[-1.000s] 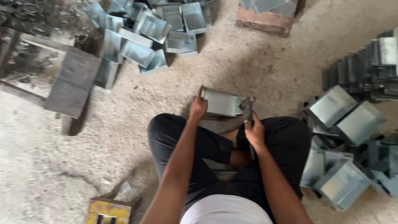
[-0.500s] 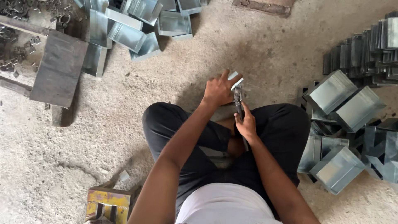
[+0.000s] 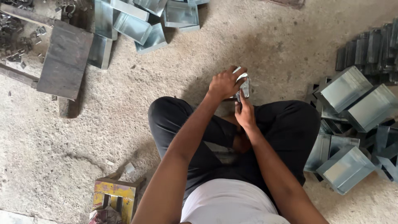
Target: The person sits on the floor and uses a hammer to strike small rectangular metal pieces placed on a metal block. They repeatedly pick up pieces, position them, and hammer them before moving them aside.
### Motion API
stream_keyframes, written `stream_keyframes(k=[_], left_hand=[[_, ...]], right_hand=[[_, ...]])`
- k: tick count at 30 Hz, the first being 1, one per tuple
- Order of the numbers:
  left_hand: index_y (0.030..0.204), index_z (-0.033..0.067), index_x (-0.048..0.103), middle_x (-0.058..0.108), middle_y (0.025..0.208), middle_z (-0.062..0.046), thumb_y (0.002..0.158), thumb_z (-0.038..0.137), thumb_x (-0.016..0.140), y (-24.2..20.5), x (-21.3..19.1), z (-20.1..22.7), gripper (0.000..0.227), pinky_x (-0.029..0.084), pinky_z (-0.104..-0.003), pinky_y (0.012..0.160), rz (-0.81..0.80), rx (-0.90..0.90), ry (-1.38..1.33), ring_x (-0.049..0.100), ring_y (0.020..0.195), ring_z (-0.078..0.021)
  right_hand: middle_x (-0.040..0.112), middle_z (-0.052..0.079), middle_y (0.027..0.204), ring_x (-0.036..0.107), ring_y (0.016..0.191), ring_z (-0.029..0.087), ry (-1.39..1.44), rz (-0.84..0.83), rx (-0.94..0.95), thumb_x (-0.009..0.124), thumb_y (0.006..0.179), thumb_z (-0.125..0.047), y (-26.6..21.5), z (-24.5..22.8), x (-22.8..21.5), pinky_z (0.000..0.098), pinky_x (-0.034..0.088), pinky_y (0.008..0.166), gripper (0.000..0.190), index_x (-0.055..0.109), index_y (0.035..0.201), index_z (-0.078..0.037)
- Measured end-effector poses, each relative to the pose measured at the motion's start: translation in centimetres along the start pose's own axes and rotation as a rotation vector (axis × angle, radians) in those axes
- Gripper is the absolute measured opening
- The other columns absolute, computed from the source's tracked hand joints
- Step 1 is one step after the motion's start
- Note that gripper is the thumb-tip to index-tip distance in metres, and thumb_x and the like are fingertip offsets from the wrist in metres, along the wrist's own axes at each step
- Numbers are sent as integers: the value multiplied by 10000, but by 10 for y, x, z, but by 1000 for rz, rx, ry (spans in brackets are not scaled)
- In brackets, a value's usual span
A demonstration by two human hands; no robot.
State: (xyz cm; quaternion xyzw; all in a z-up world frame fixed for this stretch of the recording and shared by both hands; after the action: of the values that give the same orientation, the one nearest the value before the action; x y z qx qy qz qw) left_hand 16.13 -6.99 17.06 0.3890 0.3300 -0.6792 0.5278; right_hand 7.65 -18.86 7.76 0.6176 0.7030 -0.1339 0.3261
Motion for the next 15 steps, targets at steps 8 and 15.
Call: stream_keyframes(k=[8, 15], left_hand=[[1456, 341, 459, 562, 1453, -116, 890, 418, 685, 0, 0, -1, 614, 561, -555, 883, -31, -30, 7, 679, 1124, -412], [1498, 332, 419, 565, 1482, -134, 978, 378, 640, 9, 33, -51, 567, 557, -531, 951, -25, -202, -87, 665, 1170, -427]], right_hand=[[685, 284, 1102, 658, 966, 493, -38, -79, -82, 669, 940, -28, -21, -16, -8, 509, 539, 808, 638, 480, 1544, -106], [688, 277, 1167, 667, 1041, 468, 116, -76, -18, 708, 915, -72, -27, -20, -8, 466, 559, 836, 597, 539, 1487, -91]])
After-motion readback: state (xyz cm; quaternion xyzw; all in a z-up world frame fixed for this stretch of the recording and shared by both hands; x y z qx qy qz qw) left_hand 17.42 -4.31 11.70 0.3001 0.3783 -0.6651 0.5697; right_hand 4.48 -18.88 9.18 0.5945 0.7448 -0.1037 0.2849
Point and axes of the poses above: each hand's wrist, its own y-axis towards the middle knuckle, its own x-axis out of the palm, z = x × y, the point moved 10 cm from there along y, towards the middle knuckle
